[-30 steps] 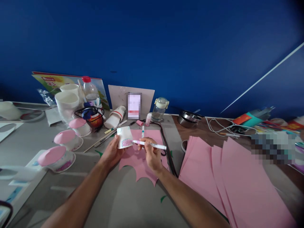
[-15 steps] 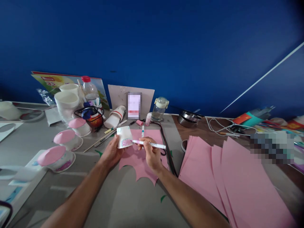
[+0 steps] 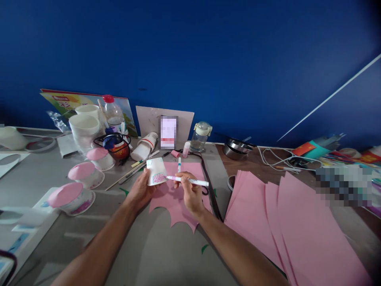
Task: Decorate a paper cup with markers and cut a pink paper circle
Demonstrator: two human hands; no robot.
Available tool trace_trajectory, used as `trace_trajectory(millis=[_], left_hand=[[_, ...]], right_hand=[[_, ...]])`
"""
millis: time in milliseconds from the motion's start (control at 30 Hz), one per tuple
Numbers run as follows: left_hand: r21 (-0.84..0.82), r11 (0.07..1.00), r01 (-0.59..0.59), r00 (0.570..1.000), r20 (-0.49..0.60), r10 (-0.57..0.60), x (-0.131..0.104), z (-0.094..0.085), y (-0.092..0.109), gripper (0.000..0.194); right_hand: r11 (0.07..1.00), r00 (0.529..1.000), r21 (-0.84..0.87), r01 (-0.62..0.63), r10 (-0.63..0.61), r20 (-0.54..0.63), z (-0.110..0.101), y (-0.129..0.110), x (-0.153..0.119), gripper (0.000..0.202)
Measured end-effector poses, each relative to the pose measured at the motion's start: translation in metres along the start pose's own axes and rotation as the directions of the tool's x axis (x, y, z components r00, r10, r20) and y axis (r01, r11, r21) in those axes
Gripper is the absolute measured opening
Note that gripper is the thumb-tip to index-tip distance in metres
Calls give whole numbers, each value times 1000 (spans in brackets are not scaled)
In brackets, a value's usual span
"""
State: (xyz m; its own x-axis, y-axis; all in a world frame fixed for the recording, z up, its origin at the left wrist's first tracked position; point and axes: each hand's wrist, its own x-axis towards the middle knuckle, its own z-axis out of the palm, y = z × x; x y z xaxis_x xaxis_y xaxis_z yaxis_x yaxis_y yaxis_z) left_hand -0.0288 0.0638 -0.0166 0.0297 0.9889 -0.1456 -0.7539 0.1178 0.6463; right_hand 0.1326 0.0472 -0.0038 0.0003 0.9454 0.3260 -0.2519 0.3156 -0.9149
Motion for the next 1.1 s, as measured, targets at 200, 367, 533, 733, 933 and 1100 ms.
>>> trace_trajectory(millis=[200, 367, 533, 733, 933, 1100], left_hand=[[-11, 1000, -3, 1000, -8, 3, 1, 0, 1, 37], [-4, 1000, -4, 1000, -11, 4, 2, -2, 0, 33], [-1, 1000, -14, 1000, -26, 14, 2, -2, 0, 37], [-10, 1000, -8, 999, -38, 8, 1, 0, 1, 39], [6, 1000, 1, 998, -55, 0, 1, -2, 1, 43], [17, 1000, 24, 999, -40, -23, 0, -1, 1, 44]], right_hand=[[1000, 1000, -19, -18, 18, -26, 0, -2, 0, 32], [1000, 1000, -8, -6, 6, 8, 1, -3, 0, 32], [1000, 1000, -11, -17, 18, 5, 0, -4, 0, 32], [1000, 1000, 1, -10, 10, -9, -2, -1, 0, 31], [1000, 999, 7, -1, 1, 47, -3, 1, -1, 31], [1000, 999, -8, 0, 1, 50, -3, 0, 0, 33]])
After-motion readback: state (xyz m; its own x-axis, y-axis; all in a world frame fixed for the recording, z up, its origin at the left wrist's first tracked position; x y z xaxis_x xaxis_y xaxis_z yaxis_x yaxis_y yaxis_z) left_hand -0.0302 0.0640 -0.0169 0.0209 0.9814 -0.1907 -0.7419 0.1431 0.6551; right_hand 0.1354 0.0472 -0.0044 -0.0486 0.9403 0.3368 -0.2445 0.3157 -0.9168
